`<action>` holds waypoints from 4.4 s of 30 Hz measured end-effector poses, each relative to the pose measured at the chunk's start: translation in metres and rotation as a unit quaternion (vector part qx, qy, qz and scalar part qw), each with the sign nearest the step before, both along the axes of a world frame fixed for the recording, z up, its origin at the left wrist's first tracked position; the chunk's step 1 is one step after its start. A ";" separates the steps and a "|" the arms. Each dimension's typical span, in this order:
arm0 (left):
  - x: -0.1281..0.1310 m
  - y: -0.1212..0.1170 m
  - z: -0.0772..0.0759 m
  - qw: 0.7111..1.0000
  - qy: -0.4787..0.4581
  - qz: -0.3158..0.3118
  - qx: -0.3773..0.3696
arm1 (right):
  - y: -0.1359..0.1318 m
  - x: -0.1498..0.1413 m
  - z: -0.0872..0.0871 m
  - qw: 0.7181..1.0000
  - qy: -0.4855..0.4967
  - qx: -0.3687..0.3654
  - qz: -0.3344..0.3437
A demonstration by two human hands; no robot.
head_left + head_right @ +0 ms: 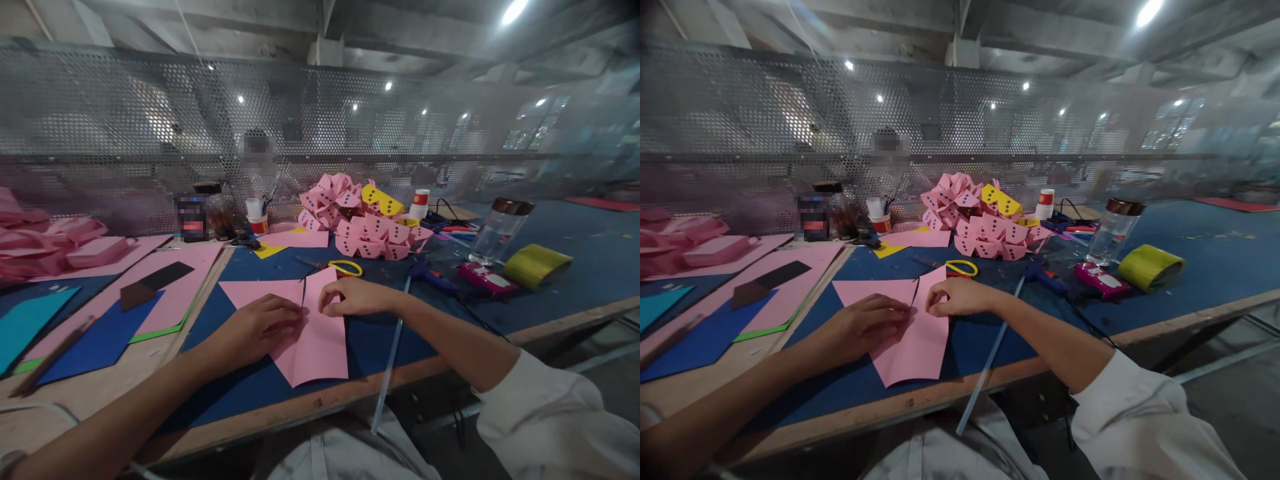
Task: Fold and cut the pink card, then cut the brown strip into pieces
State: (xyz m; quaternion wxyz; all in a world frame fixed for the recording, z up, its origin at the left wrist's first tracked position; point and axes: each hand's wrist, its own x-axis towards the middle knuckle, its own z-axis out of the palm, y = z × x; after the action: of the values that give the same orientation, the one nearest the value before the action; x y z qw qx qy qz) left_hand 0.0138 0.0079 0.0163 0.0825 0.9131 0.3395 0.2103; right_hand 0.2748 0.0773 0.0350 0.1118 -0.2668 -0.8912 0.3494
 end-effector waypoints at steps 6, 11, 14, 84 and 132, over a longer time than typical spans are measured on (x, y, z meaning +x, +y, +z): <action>0.002 -0.003 0.005 1.000 0.001 0.005 -0.019 | -0.001 0.000 0.001 1.000 -0.006 -0.014 0.011; 0.000 -0.001 0.001 1.000 -0.005 0.005 -0.010 | 0.000 0.000 0.000 1.000 -0.017 -0.013 0.017; 0.000 -0.001 0.001 1.000 -0.007 0.005 -0.006 | 0.001 0.000 0.000 0.999 -0.018 -0.024 0.026; -0.002 -0.002 0.005 1.000 0.006 0.018 -0.008 | 0.001 -0.003 -0.004 1.000 0.007 0.009 -0.010; -0.011 0.009 -0.001 0.996 0.047 0.080 -0.006 | -0.003 -0.002 0.000 1.000 0.016 0.009 -0.008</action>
State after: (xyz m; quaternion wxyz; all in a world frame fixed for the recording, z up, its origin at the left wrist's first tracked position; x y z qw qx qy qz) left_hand 0.0027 0.0167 0.0152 0.0549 0.8913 0.4162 0.1715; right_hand 0.2732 0.0747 0.0353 0.1310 -0.2674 -0.8901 0.3450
